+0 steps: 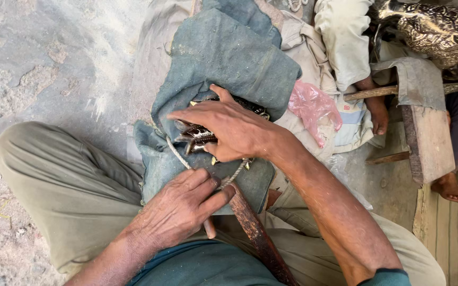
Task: The person uses a wooden mallet and a metal punch to hammer decorative patterns onto a silver-colored metal piece resting on a cloth-covered block. The person repeatedly strikes the punch to emboss the metal surface.
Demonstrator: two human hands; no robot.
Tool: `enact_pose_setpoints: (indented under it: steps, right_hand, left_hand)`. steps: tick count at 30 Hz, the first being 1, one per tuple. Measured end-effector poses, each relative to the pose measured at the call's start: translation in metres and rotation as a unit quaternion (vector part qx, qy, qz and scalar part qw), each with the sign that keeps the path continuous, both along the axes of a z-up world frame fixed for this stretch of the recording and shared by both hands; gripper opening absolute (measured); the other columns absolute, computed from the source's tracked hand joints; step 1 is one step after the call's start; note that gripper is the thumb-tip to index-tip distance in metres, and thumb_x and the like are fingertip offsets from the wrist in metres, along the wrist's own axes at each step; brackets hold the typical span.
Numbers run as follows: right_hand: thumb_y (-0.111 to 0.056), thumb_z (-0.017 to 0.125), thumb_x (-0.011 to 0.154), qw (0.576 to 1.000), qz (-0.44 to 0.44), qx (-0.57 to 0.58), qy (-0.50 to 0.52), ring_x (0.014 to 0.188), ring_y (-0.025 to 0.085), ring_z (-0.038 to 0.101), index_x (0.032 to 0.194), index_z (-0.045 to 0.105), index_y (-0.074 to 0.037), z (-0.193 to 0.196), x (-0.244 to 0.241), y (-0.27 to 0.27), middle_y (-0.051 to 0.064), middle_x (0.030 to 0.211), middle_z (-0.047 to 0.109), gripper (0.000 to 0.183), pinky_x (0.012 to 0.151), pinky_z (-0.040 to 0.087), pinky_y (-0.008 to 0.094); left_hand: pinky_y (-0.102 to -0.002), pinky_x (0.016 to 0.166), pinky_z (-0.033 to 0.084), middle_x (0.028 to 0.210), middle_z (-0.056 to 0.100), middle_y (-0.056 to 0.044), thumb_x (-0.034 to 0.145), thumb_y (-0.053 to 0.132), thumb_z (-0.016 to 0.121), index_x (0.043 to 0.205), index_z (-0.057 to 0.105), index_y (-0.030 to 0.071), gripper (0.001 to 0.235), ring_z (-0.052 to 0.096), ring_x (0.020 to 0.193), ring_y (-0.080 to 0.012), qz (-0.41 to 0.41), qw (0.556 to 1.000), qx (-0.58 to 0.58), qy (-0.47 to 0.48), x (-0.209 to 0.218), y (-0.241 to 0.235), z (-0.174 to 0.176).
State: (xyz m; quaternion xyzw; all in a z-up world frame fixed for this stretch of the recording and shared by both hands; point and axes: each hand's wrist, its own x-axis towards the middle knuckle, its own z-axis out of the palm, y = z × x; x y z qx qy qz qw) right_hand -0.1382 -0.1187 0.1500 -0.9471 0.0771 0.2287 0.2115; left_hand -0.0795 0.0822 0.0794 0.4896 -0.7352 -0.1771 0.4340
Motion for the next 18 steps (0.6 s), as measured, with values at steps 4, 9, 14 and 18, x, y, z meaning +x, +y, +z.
enact_pose_setpoints:
  steps: [4, 9, 14, 18]
  right_hand:
    - [-0.004, 0.083, 0.068, 0.989, 0.046, -0.016, -0.139, 0.134, 0.027, 0.059, 0.154, 0.046, -0.019, 0.039, -0.025, 0.008, 0.012, 0.146, 0.061, 0.095, 0.123, 0.015, 0.062]
    - [0.009, 0.070, 0.081, 0.973, 0.103, -0.134, -0.155, 0.116, 0.016, 0.065, 0.135, 0.061, -0.027, 0.090, -0.066, 0.017, 0.001, 0.119, 0.068, 0.066, 0.128, 0.020, 0.058]
    - [0.002, 0.073, 0.082, 0.954, 0.146, -0.217, -0.146, 0.123, 0.027, 0.064, 0.120, 0.068, -0.013, 0.120, -0.096, 0.011, 0.009, 0.122, 0.066, 0.041, 0.122, 0.033, 0.055]
    - [-0.021, 0.084, 0.083, 0.954, 0.016, -0.260, -0.147, 0.114, 0.021, 0.067, 0.102, 0.068, -0.012, 0.128, -0.126, -0.001, 0.008, 0.110, 0.072, 0.026, 0.118, 0.041, 0.054]
  left_hand:
    - [-0.041, 0.085, 0.049, 0.098, 0.060, -0.007, 0.080, 0.025, 0.067, 0.116, 0.063, 0.006, 0.042, 0.056, 0.098, -0.0259, 0.002, 1.000, -0.015, -0.021, -0.004, -0.003, -0.001]
    - [-0.041, 0.082, 0.049, 0.095, 0.059, -0.006, 0.079, 0.024, 0.067, 0.122, 0.064, 0.003, 0.047, 0.055, 0.093, -0.0259, -0.010, 1.000, -0.014, -0.024, -0.004, 0.001, -0.005]
    - [-0.042, 0.083, 0.049, 0.093, 0.058, -0.007, 0.073, 0.022, 0.071, 0.118, 0.065, 0.004, 0.049, 0.054, 0.093, -0.0270, 0.000, 1.000, 0.001, -0.014, -0.010, 0.002, -0.008]
    - [-0.042, 0.084, 0.049, 0.097, 0.058, -0.007, 0.069, 0.022, 0.072, 0.123, 0.063, 0.004, 0.058, 0.054, 0.094, -0.0276, 0.005, 1.000, -0.005, -0.011, -0.013, -0.001, -0.016]
